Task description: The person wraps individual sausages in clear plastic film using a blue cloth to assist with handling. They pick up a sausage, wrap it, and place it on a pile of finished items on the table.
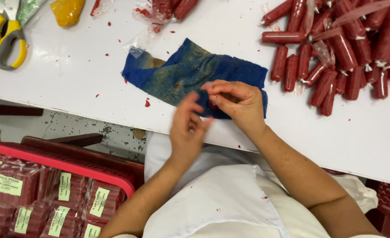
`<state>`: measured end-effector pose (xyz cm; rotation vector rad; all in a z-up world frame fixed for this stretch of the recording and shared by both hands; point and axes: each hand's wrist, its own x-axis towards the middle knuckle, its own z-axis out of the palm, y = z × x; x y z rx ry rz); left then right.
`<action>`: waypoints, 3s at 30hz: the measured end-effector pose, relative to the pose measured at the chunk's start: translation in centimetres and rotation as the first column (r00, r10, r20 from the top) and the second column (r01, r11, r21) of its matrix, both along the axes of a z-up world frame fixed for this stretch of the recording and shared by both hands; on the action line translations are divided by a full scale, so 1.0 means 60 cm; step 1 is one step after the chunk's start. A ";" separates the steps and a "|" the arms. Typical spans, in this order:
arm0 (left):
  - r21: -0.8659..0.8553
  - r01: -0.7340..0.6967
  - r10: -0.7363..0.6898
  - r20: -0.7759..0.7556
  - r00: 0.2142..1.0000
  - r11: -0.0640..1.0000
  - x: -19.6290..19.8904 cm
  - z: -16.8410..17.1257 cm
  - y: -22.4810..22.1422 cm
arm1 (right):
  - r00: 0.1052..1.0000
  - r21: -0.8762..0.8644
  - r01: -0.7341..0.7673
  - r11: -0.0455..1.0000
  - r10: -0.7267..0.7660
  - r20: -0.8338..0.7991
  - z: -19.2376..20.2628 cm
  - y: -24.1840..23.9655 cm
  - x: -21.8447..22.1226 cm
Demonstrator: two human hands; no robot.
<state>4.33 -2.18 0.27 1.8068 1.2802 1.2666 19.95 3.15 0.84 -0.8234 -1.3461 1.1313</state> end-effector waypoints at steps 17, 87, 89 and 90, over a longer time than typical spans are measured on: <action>0.412 0.314 -0.233 -0.234 0.944 0.855 0.015 0.010 0.272 | 0.968 -0.212 -0.021 0.977 0.073 0.241 0.015 0.033 0.088; 0.378 0.520 -0.412 -0.333 0.848 0.766 -0.061 0.131 -0.056 | 0.604 -0.229 -0.760 0.609 0.791 0.099 0.173 -0.118 0.060; 0.392 0.269 -0.233 -0.137 0.963 0.880 -0.031 0.106 -0.055 | 0.850 -0.554 -0.520 0.650 0.327 -0.414 0.148 -0.152 0.044; 0.396 0.268 -0.230 -0.141 0.963 0.878 -0.027 0.057 -0.048 | 0.848 -0.549 -0.522 0.653 0.331 -0.414 0.126 -0.142 0.032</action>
